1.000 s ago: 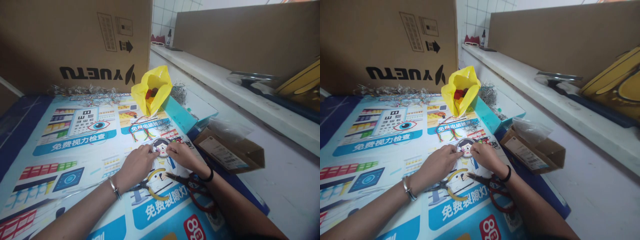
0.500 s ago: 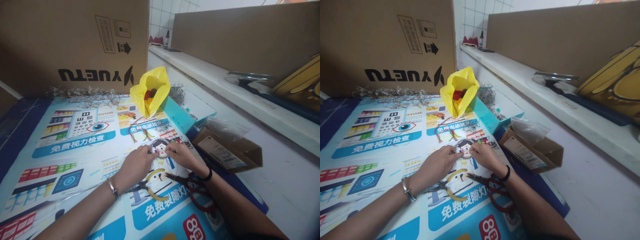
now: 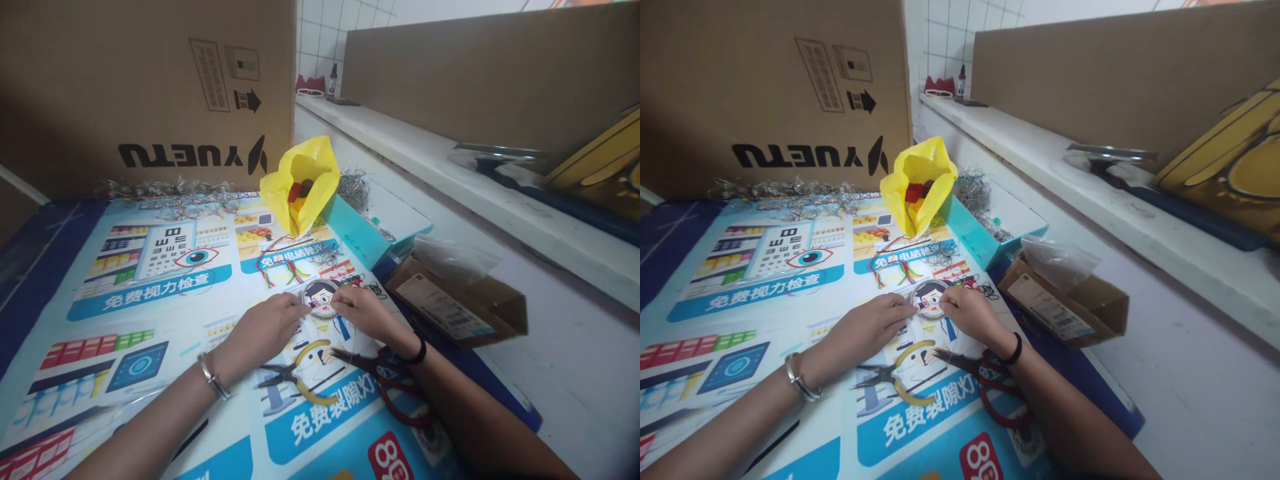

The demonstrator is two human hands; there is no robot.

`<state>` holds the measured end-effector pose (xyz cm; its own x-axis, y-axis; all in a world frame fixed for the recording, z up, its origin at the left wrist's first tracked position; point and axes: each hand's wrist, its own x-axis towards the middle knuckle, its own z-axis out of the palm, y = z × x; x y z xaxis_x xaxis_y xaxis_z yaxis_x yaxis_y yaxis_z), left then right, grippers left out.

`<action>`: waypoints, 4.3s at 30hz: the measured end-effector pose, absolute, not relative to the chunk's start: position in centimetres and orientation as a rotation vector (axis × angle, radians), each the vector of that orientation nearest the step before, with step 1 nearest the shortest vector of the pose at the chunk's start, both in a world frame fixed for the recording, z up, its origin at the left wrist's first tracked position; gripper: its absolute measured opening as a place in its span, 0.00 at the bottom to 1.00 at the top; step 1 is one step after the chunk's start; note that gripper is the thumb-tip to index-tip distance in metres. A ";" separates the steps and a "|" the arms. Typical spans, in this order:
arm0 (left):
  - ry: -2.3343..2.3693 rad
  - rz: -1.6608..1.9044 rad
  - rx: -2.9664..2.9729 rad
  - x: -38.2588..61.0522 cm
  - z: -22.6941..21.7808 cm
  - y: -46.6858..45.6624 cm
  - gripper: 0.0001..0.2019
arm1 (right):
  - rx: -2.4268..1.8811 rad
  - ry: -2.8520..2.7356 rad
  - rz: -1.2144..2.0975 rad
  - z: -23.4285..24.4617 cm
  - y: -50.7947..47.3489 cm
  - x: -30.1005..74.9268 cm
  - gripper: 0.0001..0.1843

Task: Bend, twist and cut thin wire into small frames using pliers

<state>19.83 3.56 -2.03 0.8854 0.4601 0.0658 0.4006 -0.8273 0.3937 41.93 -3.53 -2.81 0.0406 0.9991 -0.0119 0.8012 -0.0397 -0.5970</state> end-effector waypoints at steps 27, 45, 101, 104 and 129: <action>0.780 0.260 2.545 20.2 -1.4 3.8 0.12 | -1.792 -1.678 0.765 -2.1 -3.4 41.7 0.08; 0.730 0.704 2.307 21.6 0.6 2.8 0.04 | -1.314 -1.160 1.396 -0.8 -4.2 40.6 0.13; 0.760 0.281 2.560 21.3 -2.9 5.5 0.18 | -2.014 -1.882 0.410 -2.0 -3.5 38.9 0.09; 0.751 0.292 2.547 21.3 -2.9 5.6 0.17 | -2.034 -1.883 0.390 -2.0 -3.5 38.8 0.10; 0.720 0.299 2.498 21.3 -2.9 5.8 0.19 | -2.055 -1.905 0.369 -1.6 -3.5 38.8 0.10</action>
